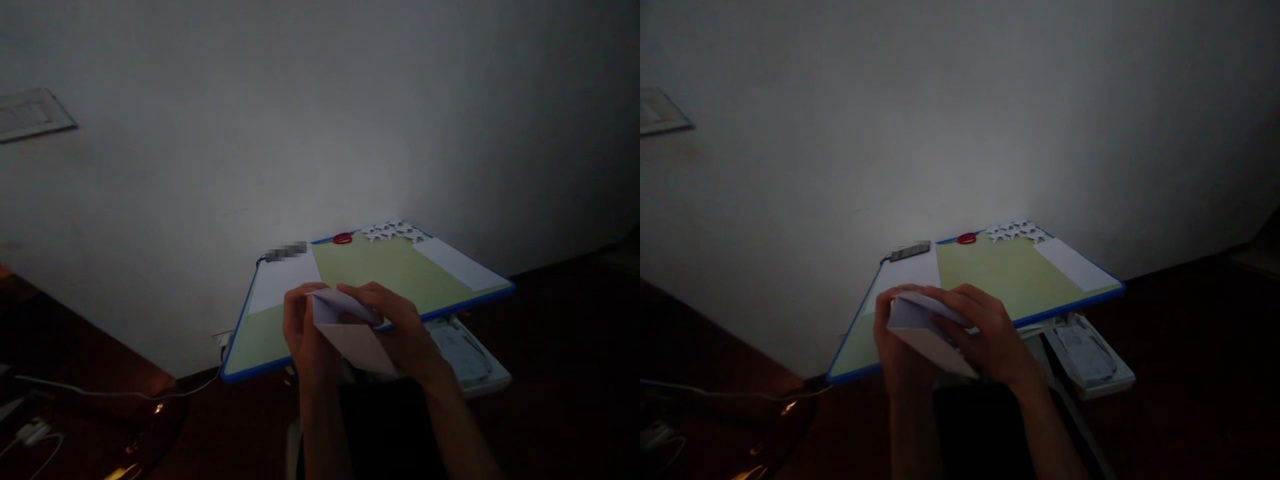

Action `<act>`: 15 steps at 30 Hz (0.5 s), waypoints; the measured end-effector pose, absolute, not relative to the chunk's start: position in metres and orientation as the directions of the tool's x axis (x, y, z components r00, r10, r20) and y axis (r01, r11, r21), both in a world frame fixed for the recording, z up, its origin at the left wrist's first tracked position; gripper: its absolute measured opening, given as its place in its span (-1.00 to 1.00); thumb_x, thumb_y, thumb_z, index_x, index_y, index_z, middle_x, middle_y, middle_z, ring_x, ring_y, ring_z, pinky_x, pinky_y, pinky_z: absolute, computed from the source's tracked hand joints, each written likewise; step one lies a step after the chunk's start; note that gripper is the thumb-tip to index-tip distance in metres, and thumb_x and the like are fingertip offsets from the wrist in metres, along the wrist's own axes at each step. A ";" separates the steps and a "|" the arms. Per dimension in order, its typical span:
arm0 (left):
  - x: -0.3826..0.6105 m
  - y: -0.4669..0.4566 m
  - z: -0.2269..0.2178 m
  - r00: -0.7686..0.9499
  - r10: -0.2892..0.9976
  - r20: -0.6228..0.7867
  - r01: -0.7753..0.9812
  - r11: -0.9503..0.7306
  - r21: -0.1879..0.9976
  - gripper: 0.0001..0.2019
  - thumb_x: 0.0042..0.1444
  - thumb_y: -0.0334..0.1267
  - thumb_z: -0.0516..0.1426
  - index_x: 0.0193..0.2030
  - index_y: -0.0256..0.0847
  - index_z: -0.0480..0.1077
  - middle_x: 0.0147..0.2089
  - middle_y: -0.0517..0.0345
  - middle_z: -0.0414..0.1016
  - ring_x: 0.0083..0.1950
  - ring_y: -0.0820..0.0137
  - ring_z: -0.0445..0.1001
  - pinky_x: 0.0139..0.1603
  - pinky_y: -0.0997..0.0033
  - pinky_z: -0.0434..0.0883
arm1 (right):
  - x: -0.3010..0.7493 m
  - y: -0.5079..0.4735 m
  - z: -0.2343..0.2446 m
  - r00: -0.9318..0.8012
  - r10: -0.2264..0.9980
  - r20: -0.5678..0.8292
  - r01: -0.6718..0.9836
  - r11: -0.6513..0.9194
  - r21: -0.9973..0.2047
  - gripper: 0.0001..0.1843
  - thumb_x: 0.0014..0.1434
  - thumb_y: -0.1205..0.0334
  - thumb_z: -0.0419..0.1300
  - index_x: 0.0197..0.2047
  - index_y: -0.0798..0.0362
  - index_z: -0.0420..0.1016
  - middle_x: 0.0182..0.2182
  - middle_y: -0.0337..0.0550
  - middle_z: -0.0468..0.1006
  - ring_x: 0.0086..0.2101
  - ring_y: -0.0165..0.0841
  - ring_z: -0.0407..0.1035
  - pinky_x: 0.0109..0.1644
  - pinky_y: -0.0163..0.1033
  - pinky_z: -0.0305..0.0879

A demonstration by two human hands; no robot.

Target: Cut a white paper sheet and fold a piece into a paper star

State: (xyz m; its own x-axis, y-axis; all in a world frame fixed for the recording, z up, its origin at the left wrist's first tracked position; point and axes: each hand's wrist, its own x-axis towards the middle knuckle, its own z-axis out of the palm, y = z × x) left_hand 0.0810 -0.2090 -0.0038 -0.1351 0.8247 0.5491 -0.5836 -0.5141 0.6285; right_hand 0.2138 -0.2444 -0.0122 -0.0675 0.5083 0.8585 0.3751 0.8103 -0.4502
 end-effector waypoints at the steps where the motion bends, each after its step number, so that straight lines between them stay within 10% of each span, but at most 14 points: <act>1: 0.084 -0.209 -0.004 -0.125 0.858 0.498 -0.626 -0.458 0.632 -0.85 0.20 -0.16 0.36 -0.22 -0.13 0.52 -0.23 0.21 0.58 -0.27 0.48 0.54 -0.25 0.56 0.49 | 0.212 -0.243 -0.013 -0.071 0.500 0.863 0.381 0.813 -0.440 -0.37 0.40 0.35 0.28 0.43 -0.30 0.36 -0.02 -0.17 0.63 -0.07 -0.29 0.55 0.05 -0.16 0.53; 15: 0.075 -0.193 -0.022 0.057 0.964 0.259 -0.814 -0.106 0.571 -0.86 0.31 -0.28 0.17 -0.25 -0.21 0.55 -0.28 0.11 0.61 -0.16 0.33 0.65 -0.01 0.32 0.59 | 0.208 -0.236 -0.020 -0.128 0.512 0.850 0.352 0.824 -0.444 -0.34 0.36 0.53 0.18 0.39 -0.27 0.44 0.12 -0.11 0.56 0.12 -0.25 0.49 0.21 -0.04 0.51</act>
